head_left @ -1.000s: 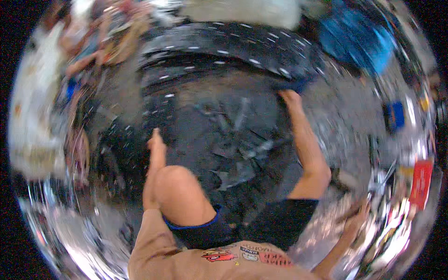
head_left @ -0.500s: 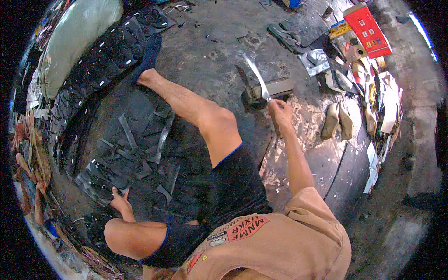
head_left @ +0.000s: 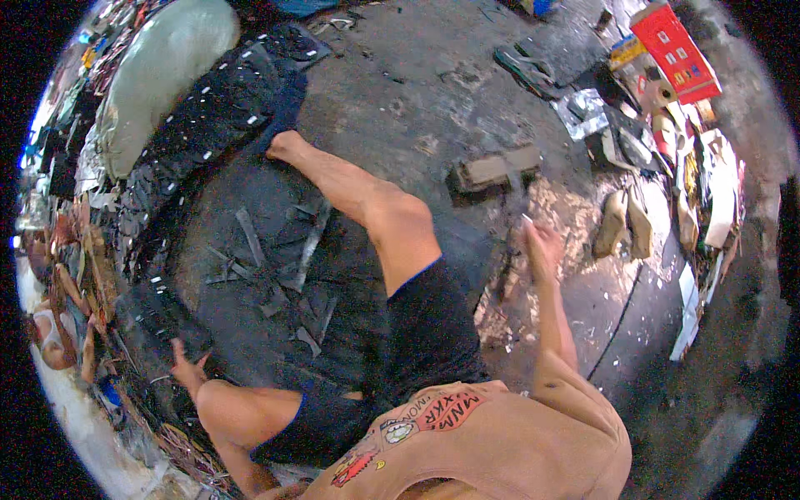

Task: The person sits on the floor and uses a curved blade to trim the edges of black rubber flip-flop soles. They repeatedly pick up soles, cut along the perimeter, and place the trimmed pieces into a growing pile.

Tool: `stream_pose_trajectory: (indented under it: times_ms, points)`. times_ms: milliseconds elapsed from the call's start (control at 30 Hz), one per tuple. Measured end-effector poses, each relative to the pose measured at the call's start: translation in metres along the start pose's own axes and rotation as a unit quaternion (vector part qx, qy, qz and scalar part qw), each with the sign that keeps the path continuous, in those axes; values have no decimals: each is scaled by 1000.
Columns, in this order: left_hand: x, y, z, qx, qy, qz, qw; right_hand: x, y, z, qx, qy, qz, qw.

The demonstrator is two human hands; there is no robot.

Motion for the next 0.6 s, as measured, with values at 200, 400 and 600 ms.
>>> stream_pose_trajectory:
  times_ms: [200,400,600]
  points:
    - [11,75,-191,-8,186,45,982,-13,-32,74,-296,156,-191,923]
    - [102,190,-105,-157,412,41,897,22,13,21,-383,298,-126,865]
    - [187,261,53,-269,490,-34,828,25,113,97,-429,226,-98,869]
Point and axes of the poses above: each hand's wrist, its own y-axis away from the middle knuckle, its own x-axis out of the palm, z = x × y, the point moved 3 cm from there along -y, towards the middle knuckle, and after that the axes turned 14 degrees about y, right-handed, at the moved point
